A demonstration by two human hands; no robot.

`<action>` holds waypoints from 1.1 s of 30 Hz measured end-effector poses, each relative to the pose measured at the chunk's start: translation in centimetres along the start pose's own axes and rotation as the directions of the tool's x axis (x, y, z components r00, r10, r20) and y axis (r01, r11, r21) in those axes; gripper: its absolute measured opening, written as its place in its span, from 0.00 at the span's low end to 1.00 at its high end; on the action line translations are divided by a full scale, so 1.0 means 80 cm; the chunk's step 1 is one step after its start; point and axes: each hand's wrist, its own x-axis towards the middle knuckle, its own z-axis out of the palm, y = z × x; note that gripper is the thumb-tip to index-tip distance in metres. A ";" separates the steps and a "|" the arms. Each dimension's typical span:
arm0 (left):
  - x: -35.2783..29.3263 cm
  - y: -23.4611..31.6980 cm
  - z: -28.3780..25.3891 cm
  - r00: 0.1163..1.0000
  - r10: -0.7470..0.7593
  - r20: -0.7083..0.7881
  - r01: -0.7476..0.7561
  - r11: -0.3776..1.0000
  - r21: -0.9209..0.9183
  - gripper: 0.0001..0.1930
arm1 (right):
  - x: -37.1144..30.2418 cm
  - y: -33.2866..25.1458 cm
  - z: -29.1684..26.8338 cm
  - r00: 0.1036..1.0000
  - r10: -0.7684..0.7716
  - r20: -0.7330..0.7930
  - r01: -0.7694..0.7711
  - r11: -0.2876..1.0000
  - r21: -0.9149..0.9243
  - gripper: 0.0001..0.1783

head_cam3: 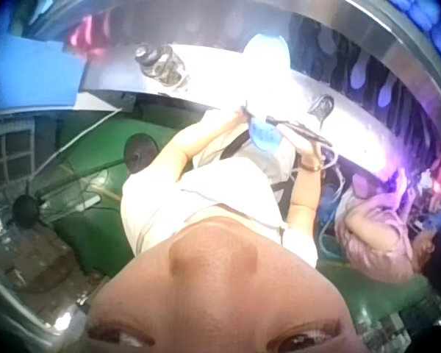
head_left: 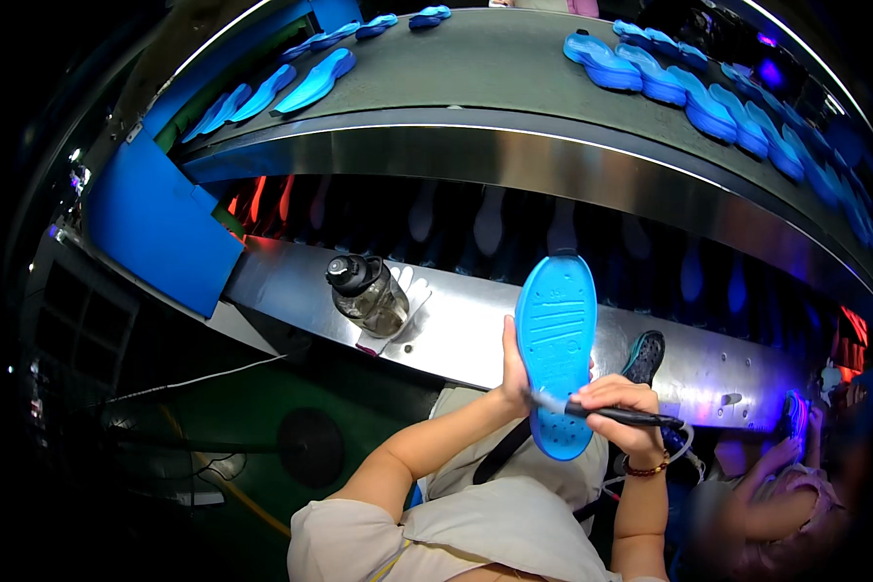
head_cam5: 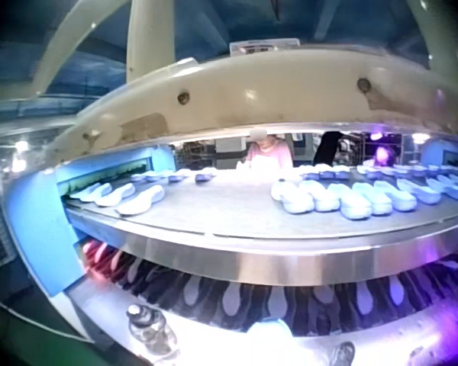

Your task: The person applies adhesive to the bottom of blue shoe soles using a brush, then places each sole onto a moving conveyor belt.

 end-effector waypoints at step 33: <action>0.016 0.062 0.030 0.968 0.245 0.053 -0.248 0.967 0.059 0.49 | -0.023 0.021 -0.010 0.961 0.235 -0.148 -0.183 0.937 0.298 0.10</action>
